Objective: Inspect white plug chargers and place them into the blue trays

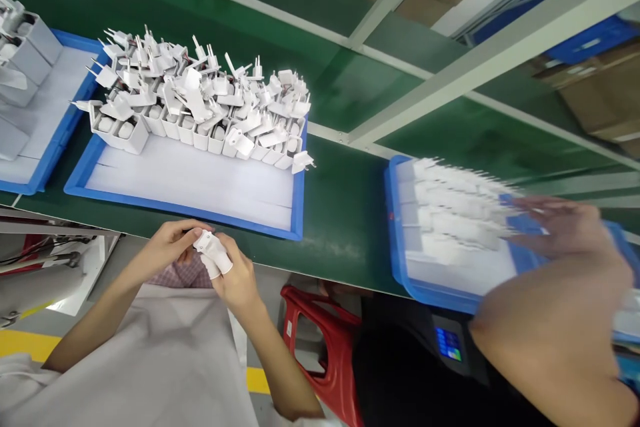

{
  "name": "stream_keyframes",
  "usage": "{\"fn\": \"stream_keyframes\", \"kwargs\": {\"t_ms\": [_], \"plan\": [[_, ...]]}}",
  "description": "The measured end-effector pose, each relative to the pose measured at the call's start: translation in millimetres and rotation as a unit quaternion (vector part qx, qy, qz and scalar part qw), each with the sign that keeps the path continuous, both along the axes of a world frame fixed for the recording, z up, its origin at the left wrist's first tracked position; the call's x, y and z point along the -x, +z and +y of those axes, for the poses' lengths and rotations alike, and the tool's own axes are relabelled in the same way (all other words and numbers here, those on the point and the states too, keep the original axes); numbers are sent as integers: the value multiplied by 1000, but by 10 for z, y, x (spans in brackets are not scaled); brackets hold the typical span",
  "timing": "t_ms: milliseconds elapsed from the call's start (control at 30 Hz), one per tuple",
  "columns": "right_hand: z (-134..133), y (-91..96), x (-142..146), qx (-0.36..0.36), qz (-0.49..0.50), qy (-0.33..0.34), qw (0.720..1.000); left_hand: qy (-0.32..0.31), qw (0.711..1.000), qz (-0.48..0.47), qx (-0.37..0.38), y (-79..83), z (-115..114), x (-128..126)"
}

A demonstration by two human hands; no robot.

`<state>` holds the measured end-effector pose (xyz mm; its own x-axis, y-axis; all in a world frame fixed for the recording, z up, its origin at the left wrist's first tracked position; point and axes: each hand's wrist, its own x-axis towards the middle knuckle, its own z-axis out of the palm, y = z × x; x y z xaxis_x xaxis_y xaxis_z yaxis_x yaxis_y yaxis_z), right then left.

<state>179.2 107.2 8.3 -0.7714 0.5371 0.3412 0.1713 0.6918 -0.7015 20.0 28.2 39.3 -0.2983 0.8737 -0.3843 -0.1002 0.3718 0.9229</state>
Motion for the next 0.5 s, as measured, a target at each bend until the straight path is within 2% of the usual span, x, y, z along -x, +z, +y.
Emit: {"fn": "stream_keyframes", "kwargs": {"t_ms": [100, 200, 333, 400, 433, 467, 500], "plan": [[-8, 30, 8, 4, -34, -14, 999, -1, 1000, -17, -9, -40, 3, -10], [-1, 25, 34, -5, -60, -35, 998, -3, 1000, 19, -23, -50, 22, -35], [45, -5, 85, -9, -27, -27, 999, 17, 997, 72, -37, -45, 8, -85], [66, 12, 103, 73, 15, -38, 996, 34, 991, 111, -61, -21, -50, -112], [67, 35, 106, 152, 48, -61, 985, 40, 985, 146, -81, 2, -89, -128], [59, 68, 103, 252, 88, -95, 959, 43, 974, 195, -107, 33, -128, -148], [40, 109, 95, 364, 128, -132, 913, 36, 958, 250, -138, 71, -161, -171]]}}
